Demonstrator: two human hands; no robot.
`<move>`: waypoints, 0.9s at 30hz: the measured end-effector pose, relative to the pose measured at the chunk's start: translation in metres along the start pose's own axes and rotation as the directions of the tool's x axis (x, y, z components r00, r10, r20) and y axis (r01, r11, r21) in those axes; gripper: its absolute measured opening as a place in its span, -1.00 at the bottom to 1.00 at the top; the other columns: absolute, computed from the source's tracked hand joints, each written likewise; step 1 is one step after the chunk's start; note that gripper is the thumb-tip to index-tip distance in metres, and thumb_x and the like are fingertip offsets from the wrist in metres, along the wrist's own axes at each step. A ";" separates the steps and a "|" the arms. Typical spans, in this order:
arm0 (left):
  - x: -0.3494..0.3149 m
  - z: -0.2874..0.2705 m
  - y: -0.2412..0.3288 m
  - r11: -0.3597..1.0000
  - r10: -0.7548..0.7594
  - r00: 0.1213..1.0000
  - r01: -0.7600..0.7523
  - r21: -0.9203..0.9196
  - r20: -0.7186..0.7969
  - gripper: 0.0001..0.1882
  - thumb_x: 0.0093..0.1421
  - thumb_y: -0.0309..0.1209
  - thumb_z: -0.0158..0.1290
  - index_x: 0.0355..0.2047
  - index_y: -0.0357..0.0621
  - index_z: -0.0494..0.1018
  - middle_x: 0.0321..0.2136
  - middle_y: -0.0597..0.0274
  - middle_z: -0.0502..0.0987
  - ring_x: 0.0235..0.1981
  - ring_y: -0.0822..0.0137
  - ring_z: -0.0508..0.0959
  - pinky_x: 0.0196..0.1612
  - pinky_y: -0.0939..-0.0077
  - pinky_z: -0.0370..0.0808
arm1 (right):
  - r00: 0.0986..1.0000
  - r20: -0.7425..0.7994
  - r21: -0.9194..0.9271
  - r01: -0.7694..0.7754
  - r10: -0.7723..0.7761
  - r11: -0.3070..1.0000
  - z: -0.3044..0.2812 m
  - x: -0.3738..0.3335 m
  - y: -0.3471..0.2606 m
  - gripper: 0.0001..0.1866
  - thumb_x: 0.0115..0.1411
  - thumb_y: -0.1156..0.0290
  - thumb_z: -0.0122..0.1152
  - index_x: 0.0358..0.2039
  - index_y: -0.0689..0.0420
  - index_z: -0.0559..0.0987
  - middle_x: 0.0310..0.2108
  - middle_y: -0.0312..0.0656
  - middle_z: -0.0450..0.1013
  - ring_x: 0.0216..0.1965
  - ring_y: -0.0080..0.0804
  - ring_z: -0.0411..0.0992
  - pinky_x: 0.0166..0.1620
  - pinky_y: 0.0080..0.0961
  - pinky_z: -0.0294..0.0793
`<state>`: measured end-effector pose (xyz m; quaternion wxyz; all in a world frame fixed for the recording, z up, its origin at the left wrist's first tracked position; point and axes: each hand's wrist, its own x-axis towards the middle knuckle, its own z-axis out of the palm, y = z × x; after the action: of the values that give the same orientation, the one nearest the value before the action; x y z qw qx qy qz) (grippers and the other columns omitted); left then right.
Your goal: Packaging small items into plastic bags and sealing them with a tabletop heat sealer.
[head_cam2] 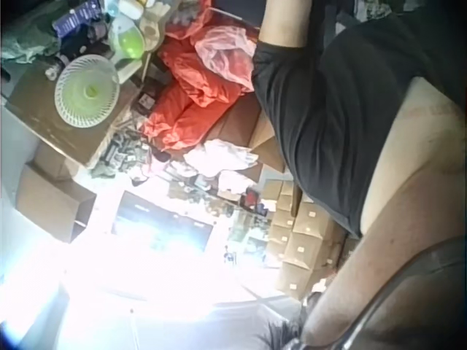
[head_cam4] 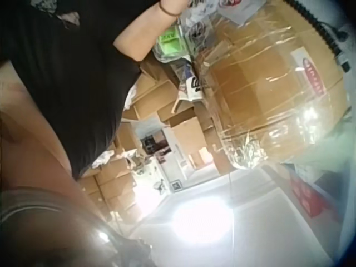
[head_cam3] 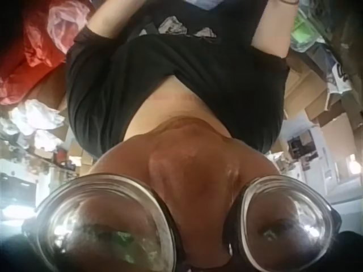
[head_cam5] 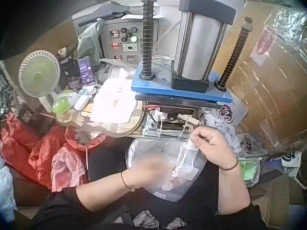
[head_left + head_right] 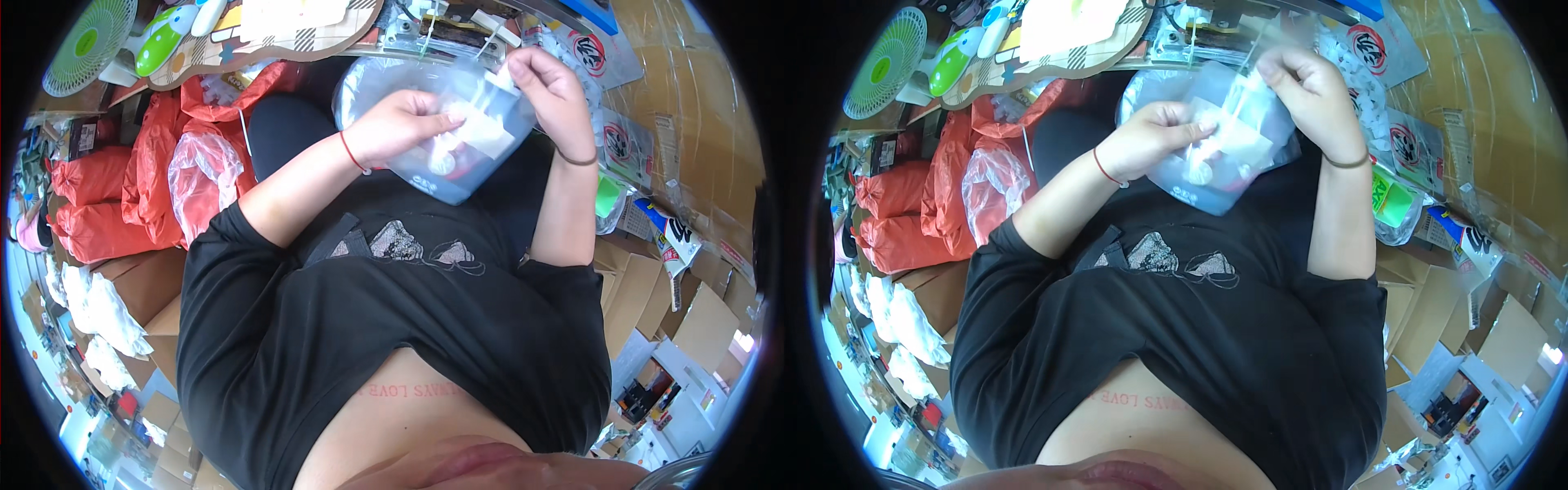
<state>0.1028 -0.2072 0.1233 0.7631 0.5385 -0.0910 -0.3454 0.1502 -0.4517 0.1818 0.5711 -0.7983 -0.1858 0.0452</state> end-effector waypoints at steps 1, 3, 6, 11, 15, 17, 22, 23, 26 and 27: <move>0.000 0.004 -0.002 0.990 -0.058 0.997 0.065 -0.126 0.060 -0.76 0.22 -0.34 0.20 -0.20 -0.27 0.59 -0.40 0.30 0.62 -0.41 0.53 0.56 -0.29 0.66 0.50 | 0.999 0.038 0.005 -0.008 0.008 1.000 -0.003 -0.004 0.000 -0.79 0.31 0.43 0.15 -0.10 0.26 0.55 -0.21 -0.30 0.53 -0.19 -0.61 0.43 -0.09 -0.65 0.39; 0.001 0.008 -0.002 0.986 -0.073 0.994 0.083 -0.141 0.076 -0.77 0.23 -0.37 0.19 -0.18 -0.27 0.58 -0.35 0.28 0.63 -0.36 0.51 0.58 -0.24 0.64 0.51 | 0.994 0.112 0.015 -0.022 0.020 1.000 -0.011 -0.008 0.002 -0.74 0.33 0.41 0.10 -0.02 0.26 0.51 -0.23 -0.25 0.53 -0.21 -0.54 0.44 -0.09 -0.60 0.39; 0.006 0.007 0.000 0.980 -0.103 0.987 0.122 -0.158 0.121 -0.77 0.24 -0.42 0.16 -0.13 -0.27 0.56 -0.26 0.23 0.64 -0.26 0.46 0.61 -0.13 0.58 0.53 | 0.991 -0.083 -0.489 0.049 -0.102 0.871 -0.032 -0.012 0.009 -0.70 0.31 0.41 0.10 0.03 0.23 0.48 -0.21 -0.17 0.51 -0.21 -0.39 0.46 -0.07 -0.53 0.41; 0.028 -0.019 0.001 0.978 -0.071 0.997 0.070 -0.195 -0.002 -0.76 0.19 -0.50 0.17 -0.12 -0.29 0.55 -0.21 0.16 0.64 -0.20 0.37 0.64 -0.07 0.47 0.57 | 0.978 -0.165 -0.715 -0.208 0.128 0.668 -0.050 -0.030 0.037 -0.63 0.25 0.43 0.14 0.07 0.18 0.46 -0.13 -0.01 0.44 -0.16 -0.13 0.47 -0.05 -0.42 0.42; 0.043 -0.036 0.010 0.978 -0.038 0.997 0.022 -0.207 -0.073 -0.75 0.19 -0.49 0.17 -0.12 -0.28 0.55 -0.22 0.18 0.64 -0.21 0.38 0.64 -0.09 0.48 0.57 | 0.992 -0.125 -0.763 -0.093 -0.005 0.640 -0.059 -0.034 0.081 -0.60 0.20 0.43 0.17 0.08 0.14 0.46 -0.05 -0.01 0.40 -0.17 -0.14 0.46 -0.07 -0.41 0.43; 0.044 -0.042 0.016 0.984 -0.031 0.992 0.008 -0.180 -0.126 -0.76 0.21 -0.47 0.16 -0.13 -0.28 0.55 -0.24 0.22 0.64 -0.23 0.40 0.63 -0.12 0.49 0.57 | 0.977 -0.173 -0.804 -0.067 -0.125 0.591 -0.048 -0.030 0.073 -0.63 0.18 0.42 0.19 0.02 0.14 0.49 -0.09 -0.02 0.43 -0.20 -0.13 0.47 -0.11 -0.38 0.44; 0.000 -0.078 0.019 0.979 0.064 0.968 -0.013 0.204 -0.241 -0.71 0.27 -0.36 0.11 -0.09 -0.30 0.52 -0.26 0.28 0.62 -0.28 0.45 0.59 -0.17 0.53 0.53 | 0.927 -0.291 -0.767 -0.079 -0.235 0.636 -0.019 -0.068 0.019 -0.80 0.14 0.42 0.22 -0.21 0.16 0.57 -0.28 -0.09 0.49 -0.29 -0.14 0.47 -0.20 -0.34 0.46; -0.016 -0.093 0.016 0.981 0.091 0.956 -0.038 0.190 -0.278 -0.69 0.29 -0.33 0.08 -0.07 -0.32 0.50 -0.25 0.29 0.62 -0.30 0.46 0.57 -0.17 0.53 0.52 | 0.939 -0.297 -0.687 -0.082 -0.175 0.722 -0.010 -0.074 0.016 -0.86 0.15 0.44 0.22 -0.28 0.18 0.58 -0.33 -0.11 0.49 -0.31 -0.14 0.47 -0.21 -0.35 0.46; -0.065 -0.147 -0.013 0.968 0.071 0.950 -0.139 -0.207 -0.305 -0.66 0.31 -0.35 0.03 0.01 -0.33 0.44 -0.13 0.19 0.58 -0.19 0.37 0.58 -0.07 0.45 0.51 | 0.985 0.161 -0.568 0.040 0.063 0.822 0.025 -0.077 0.034 -0.85 0.15 0.36 0.24 -0.38 0.18 0.58 -0.41 -0.09 0.50 -0.31 -0.11 0.48 -0.25 -0.30 0.46; -0.082 -0.175 -0.038 0.939 0.042 0.956 -0.137 -0.316 -0.291 -0.64 0.32 -0.37 0.02 0.04 -0.34 0.42 -0.10 0.14 0.57 -0.13 0.31 0.59 -0.02 0.39 0.51 | 0.946 0.295 -0.535 0.048 0.133 0.843 0.039 -0.076 0.065 -0.83 0.15 0.34 0.25 -0.35 0.17 0.58 -0.39 -0.07 0.50 -0.29 -0.10 0.48 -0.24 -0.29 0.46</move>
<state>0.1151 -0.0301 0.0375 0.8632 0.4406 0.0529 -0.2407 0.0849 -0.4614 0.0977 0.2864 -0.9115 -0.2633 0.1334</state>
